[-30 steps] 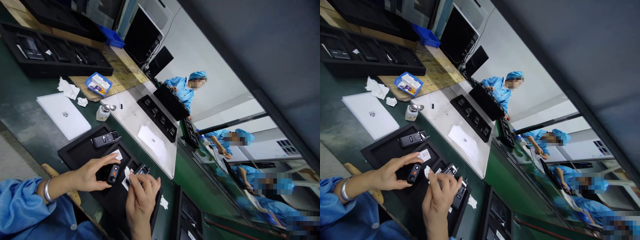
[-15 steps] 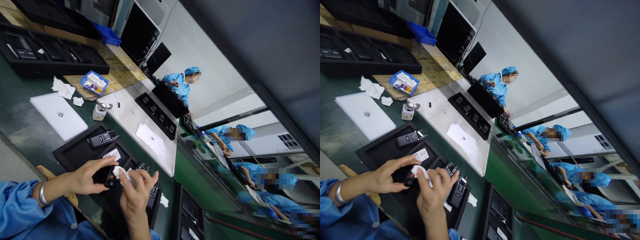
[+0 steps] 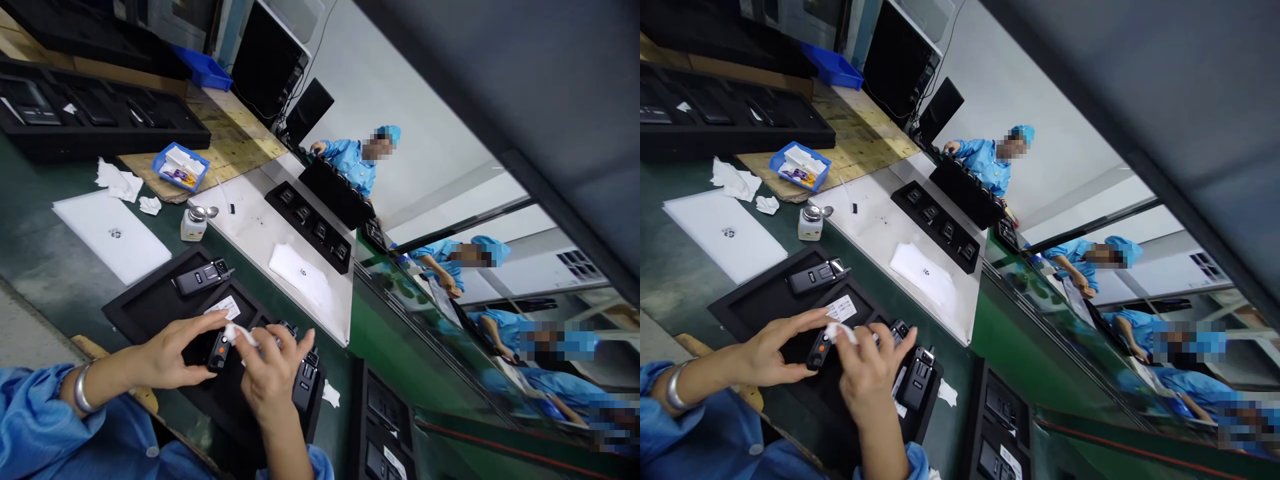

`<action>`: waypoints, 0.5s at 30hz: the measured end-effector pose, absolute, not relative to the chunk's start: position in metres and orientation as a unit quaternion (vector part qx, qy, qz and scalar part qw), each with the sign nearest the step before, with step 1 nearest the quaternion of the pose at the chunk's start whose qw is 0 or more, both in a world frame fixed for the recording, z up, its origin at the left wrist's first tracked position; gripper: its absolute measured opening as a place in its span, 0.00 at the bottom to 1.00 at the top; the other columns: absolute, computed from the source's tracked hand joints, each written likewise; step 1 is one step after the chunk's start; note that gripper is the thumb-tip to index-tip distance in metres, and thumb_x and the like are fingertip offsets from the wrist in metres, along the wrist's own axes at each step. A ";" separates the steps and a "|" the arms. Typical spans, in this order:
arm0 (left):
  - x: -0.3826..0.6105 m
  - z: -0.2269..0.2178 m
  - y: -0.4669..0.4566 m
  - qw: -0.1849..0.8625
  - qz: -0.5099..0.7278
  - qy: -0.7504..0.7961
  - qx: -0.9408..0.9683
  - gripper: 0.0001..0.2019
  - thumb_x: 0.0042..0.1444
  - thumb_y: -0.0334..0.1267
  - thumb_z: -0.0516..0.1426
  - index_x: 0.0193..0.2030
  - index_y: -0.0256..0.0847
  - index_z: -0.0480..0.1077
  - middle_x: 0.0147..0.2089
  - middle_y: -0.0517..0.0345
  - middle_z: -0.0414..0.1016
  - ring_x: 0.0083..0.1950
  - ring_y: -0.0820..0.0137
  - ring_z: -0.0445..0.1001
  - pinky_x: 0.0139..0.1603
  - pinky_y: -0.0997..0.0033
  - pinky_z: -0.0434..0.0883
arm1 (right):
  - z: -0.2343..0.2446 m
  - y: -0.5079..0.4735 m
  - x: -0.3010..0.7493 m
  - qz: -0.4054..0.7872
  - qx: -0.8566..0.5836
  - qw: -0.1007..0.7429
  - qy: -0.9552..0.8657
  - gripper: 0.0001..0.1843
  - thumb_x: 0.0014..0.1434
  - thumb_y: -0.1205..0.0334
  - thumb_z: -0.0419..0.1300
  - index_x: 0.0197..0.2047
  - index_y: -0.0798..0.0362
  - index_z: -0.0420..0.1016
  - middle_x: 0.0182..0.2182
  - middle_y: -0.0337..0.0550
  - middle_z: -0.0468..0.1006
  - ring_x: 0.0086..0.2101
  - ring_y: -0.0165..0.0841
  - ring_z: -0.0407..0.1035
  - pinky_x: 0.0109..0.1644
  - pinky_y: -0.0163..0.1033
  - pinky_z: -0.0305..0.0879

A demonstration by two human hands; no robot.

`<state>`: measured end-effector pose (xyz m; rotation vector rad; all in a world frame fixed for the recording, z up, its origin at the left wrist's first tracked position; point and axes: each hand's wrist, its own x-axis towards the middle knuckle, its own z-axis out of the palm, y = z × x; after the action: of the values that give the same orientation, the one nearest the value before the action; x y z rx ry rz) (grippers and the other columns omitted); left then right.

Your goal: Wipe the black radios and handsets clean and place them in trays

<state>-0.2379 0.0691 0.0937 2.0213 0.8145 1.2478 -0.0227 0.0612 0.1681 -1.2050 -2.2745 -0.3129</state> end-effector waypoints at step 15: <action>-0.165 0.145 0.143 0.165 0.178 0.545 0.802 0.41 0.58 0.44 0.58 0.74 0.34 0.46 0.55 0.36 0.73 0.52 0.50 0.78 0.53 0.53 0.73 | 0.089 -0.035 0.069 -0.083 -0.634 0.394 -0.660 0.16 0.68 0.64 0.53 0.55 0.45 0.76 0.37 0.42 0.76 0.39 0.36 0.69 0.46 0.43 0.59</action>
<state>-0.1653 0.1428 0.1451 2.2860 1.5537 0.5071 0.0692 -0.0352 0.0886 -1.6089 -1.6750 -0.2100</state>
